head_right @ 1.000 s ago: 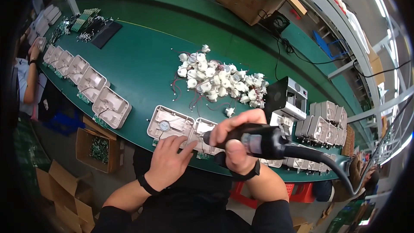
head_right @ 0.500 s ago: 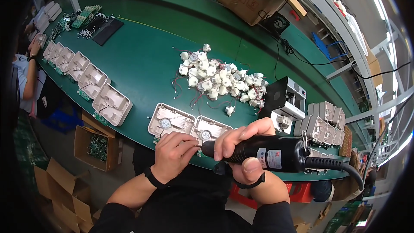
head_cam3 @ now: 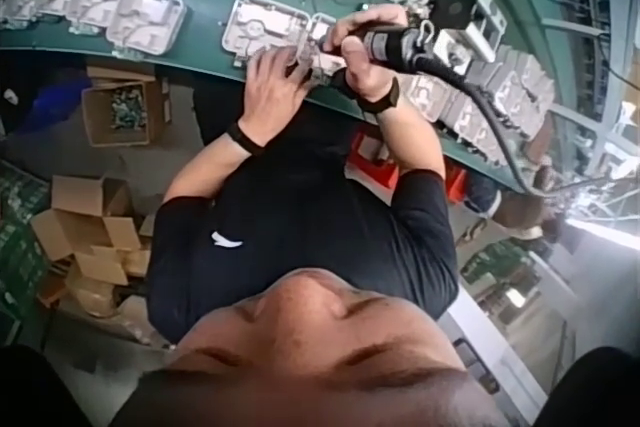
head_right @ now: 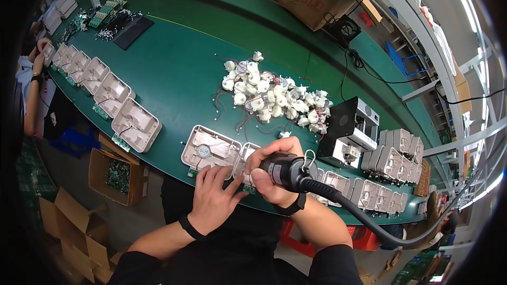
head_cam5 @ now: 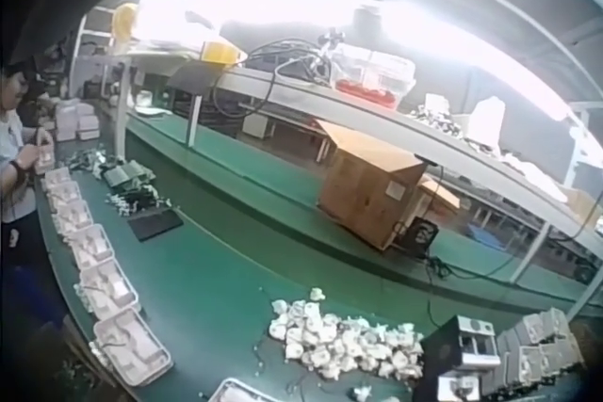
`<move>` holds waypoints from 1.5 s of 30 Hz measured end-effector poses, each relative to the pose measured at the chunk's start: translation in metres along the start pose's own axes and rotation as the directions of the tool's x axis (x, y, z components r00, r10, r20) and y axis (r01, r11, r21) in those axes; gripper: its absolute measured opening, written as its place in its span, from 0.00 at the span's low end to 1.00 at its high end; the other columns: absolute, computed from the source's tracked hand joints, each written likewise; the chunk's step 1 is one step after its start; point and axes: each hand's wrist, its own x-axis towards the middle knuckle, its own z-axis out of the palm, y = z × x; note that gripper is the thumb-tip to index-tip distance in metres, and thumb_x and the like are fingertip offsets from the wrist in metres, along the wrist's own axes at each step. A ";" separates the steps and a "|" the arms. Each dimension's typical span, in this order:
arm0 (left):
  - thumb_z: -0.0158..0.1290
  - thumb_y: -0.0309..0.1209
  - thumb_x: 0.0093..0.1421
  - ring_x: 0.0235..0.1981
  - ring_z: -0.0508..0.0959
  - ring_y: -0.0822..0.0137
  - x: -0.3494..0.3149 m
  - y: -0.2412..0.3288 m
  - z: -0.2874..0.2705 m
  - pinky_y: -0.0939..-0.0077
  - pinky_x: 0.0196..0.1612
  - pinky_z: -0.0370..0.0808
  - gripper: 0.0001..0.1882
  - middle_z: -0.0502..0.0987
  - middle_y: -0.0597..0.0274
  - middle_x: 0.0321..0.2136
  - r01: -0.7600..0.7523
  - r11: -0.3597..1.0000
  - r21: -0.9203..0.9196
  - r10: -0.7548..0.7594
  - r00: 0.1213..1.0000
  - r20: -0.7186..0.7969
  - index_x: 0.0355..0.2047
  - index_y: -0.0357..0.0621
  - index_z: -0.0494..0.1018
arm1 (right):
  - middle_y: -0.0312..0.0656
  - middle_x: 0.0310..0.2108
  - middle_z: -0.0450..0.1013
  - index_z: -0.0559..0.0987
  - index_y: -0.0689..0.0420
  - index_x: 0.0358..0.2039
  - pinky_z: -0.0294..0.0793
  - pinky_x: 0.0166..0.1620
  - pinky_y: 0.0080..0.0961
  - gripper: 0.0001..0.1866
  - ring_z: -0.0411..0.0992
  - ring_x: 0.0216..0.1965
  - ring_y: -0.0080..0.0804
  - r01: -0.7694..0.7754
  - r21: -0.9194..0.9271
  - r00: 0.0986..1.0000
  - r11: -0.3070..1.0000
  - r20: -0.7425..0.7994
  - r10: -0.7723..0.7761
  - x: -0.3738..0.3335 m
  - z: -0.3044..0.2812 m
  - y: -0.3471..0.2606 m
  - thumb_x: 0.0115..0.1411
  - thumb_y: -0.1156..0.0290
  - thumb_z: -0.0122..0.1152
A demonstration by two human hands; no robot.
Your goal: The person uses a power screwdriver to secure motors into plastic housings with screws. After completing a set, they move the assemblies aside and arrange a new row of empty housings to repeat the process.
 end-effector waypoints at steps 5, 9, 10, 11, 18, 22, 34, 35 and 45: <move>0.61 0.42 0.56 0.51 0.71 0.53 -0.002 -0.007 0.002 0.48 0.61 0.62 0.20 0.73 0.51 0.48 -0.023 1.000 0.014 0.022 0.999 0.029 0.45 0.44 0.77 | 0.45 0.26 0.71 0.59 0.57 0.45 0.75 0.36 0.32 0.24 0.72 0.29 0.32 0.030 0.065 0.994 0.997 0.103 -0.037 0.000 -0.009 0.020 0.58 0.75 0.66; 0.61 0.42 0.56 0.52 0.71 0.53 0.002 -0.004 0.002 0.46 0.62 0.61 0.20 0.73 0.51 0.48 -0.046 0.999 0.026 0.045 0.998 0.041 0.45 0.44 0.77 | 0.43 0.24 0.69 0.61 0.55 0.42 0.74 0.31 0.29 0.26 0.69 0.23 0.30 -0.021 0.025 0.997 0.999 -0.074 0.023 0.001 -0.003 0.018 0.57 0.59 0.70; 0.61 0.42 0.56 0.52 0.71 0.53 0.004 -0.002 0.003 0.45 0.62 0.61 0.20 0.73 0.51 0.48 -0.059 0.998 0.028 0.057 0.997 0.045 0.45 0.44 0.78 | 0.43 0.24 0.69 0.61 0.55 0.42 0.74 0.31 0.29 0.25 0.69 0.24 0.30 -0.019 0.023 0.998 1.000 -0.052 0.020 -0.001 -0.006 0.019 0.58 0.60 0.69; 0.61 0.42 0.56 0.52 0.71 0.53 0.005 0.001 0.004 0.45 0.62 0.61 0.20 0.73 0.51 0.48 -0.085 0.996 0.025 0.084 0.995 0.050 0.45 0.44 0.78 | 0.44 0.24 0.70 0.61 0.55 0.42 0.75 0.31 0.29 0.24 0.70 0.24 0.30 -0.014 0.019 0.999 1.000 -0.035 0.015 -0.003 -0.011 0.020 0.58 0.62 0.68; 0.62 0.41 0.56 0.52 0.71 0.51 0.003 0.007 0.000 0.43 0.64 0.59 0.19 0.73 0.50 0.48 -0.091 0.992 0.088 0.082 0.992 0.097 0.43 0.42 0.78 | 0.45 0.26 0.72 0.61 0.55 0.46 0.76 0.31 0.29 0.22 0.72 0.26 0.31 0.119 -0.182 0.992 0.976 0.058 -0.110 -0.012 -0.033 -0.023 0.59 0.71 0.65; 0.61 0.37 0.57 0.52 0.71 0.51 0.006 0.005 0.004 0.43 0.65 0.58 0.15 0.74 0.51 0.47 -0.124 0.986 0.109 0.115 0.989 0.093 0.41 0.42 0.79 | 0.43 0.25 0.71 0.62 0.55 0.47 0.75 0.29 0.29 0.20 0.73 0.25 0.33 0.327 -0.077 0.898 0.942 -0.285 -0.335 -0.029 -0.089 -0.088 0.62 0.66 0.62; 0.60 0.31 0.57 0.51 0.72 0.51 0.008 0.006 0.000 0.47 0.64 0.59 0.12 0.76 0.51 0.46 -0.100 0.985 0.141 0.087 0.991 0.100 0.41 0.41 0.77 | 0.38 0.20 0.67 0.68 0.56 0.40 0.71 0.26 0.26 0.09 0.69 0.19 0.29 0.106 -0.494 0.736 0.863 -0.545 -0.403 -0.009 -0.212 -0.092 0.66 0.68 0.57; 0.61 0.31 0.57 0.51 0.72 0.50 0.007 0.005 -0.006 0.49 0.63 0.61 0.14 0.75 0.51 0.47 -0.068 0.992 0.103 0.065 0.997 0.032 0.43 0.40 0.77 | 0.37 0.20 0.67 0.68 0.56 0.40 0.71 0.26 0.25 0.09 0.68 0.19 0.28 0.054 -0.494 0.741 0.867 -0.563 -0.367 -0.007 -0.214 -0.087 0.66 0.68 0.57; 0.63 0.29 0.56 0.46 0.76 0.60 0.025 -0.075 -0.028 0.70 0.47 0.74 0.30 0.74 0.54 0.50 0.423 0.818 -0.390 -0.477 0.878 -0.047 0.59 0.39 0.68 | 0.37 0.21 0.67 0.63 0.52 0.44 0.70 0.24 0.26 0.22 0.66 0.17 0.30 0.242 0.024 0.933 0.970 -0.279 -0.226 -0.010 -0.067 -0.082 0.64 0.51 0.59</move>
